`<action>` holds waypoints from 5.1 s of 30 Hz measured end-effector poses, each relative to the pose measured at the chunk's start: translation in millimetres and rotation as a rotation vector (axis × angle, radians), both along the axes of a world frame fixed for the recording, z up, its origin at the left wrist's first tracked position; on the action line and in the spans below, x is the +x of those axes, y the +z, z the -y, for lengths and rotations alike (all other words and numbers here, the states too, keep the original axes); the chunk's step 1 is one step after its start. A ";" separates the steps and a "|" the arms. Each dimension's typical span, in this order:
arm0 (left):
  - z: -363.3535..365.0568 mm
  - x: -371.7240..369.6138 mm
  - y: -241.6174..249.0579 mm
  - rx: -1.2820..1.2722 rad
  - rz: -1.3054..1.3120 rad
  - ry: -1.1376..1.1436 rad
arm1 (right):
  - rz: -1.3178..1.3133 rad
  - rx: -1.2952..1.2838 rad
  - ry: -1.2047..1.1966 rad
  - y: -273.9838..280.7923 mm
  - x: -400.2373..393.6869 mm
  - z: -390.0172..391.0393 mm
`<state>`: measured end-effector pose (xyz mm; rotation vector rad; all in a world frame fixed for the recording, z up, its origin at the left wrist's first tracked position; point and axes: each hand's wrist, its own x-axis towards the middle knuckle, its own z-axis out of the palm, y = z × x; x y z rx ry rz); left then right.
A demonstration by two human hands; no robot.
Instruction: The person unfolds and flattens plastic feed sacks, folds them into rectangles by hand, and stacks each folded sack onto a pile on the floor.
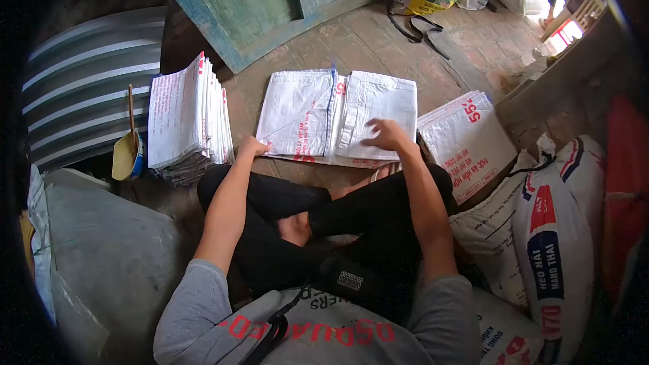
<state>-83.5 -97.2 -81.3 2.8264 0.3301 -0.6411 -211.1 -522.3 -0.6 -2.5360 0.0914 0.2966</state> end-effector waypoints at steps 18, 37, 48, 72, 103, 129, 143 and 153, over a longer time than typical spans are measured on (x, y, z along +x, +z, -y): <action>22.9 19.6 98.9 -1.198 0.938 0.696 | 0.048 -0.196 0.424 -66.1 13.9 -29.4; 145.9 -83.9 61.7 -0.657 0.294 -0.652 | -0.271 0.675 -0.549 -70.6 64.7 10.7; 142.7 -106.8 38.2 -0.647 0.528 0.182 | 0.067 0.171 -0.471 -88.8 60.3 0.3; 45.7 -65.2 216.4 -1.508 1.025 0.368 | -0.307 1.189 -0.064 30.1 27.7 -56.6; 10.2 -62.6 144.8 -1.314 0.374 0.214 | 0.359 1.567 -0.920 17.8 36.6 26.6; 50.9 -89.1 110.4 -0.736 0.140 -0.523 | 0.713 1.085 -2.782 -28.0 -58.1 139.9; 88.0 -99.7 125.1 -0.978 0.461 -0.488 | 0.847 -0.425 -0.262 -7.5 -15.9 -5.9; 121.3 -100.5 75.4 -0.794 0.633 -0.649 | 0.260 -0.182 0.616 -10.7 -16.1 -72.6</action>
